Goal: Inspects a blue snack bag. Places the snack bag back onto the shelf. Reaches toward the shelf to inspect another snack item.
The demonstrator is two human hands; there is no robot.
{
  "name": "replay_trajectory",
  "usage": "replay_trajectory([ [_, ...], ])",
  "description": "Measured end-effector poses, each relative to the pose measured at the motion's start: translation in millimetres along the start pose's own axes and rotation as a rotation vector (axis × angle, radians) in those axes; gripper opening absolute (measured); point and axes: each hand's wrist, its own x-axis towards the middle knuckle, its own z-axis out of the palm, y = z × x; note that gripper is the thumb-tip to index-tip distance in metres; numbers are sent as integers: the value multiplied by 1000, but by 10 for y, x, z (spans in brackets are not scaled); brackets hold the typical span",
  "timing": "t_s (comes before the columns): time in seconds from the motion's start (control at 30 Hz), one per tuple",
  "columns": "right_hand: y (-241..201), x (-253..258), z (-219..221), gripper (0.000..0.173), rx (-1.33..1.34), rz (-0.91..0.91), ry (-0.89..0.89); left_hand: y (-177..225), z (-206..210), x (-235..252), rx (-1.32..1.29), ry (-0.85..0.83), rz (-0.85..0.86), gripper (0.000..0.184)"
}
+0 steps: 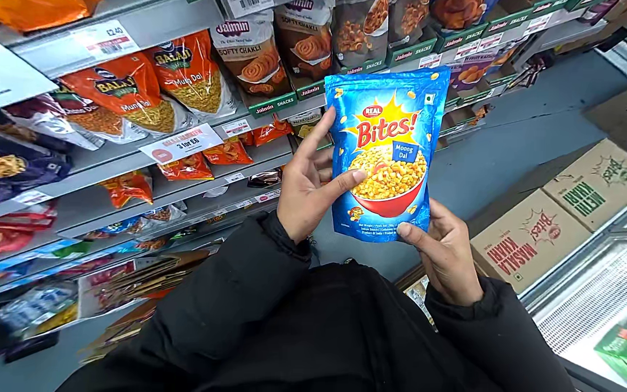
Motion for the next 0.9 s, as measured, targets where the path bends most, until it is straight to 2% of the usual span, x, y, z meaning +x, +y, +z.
replay_trajectory([
  [0.9,40,48,1,50,40,5,-24,-55,-59,25,-20,0,-11,103],
])
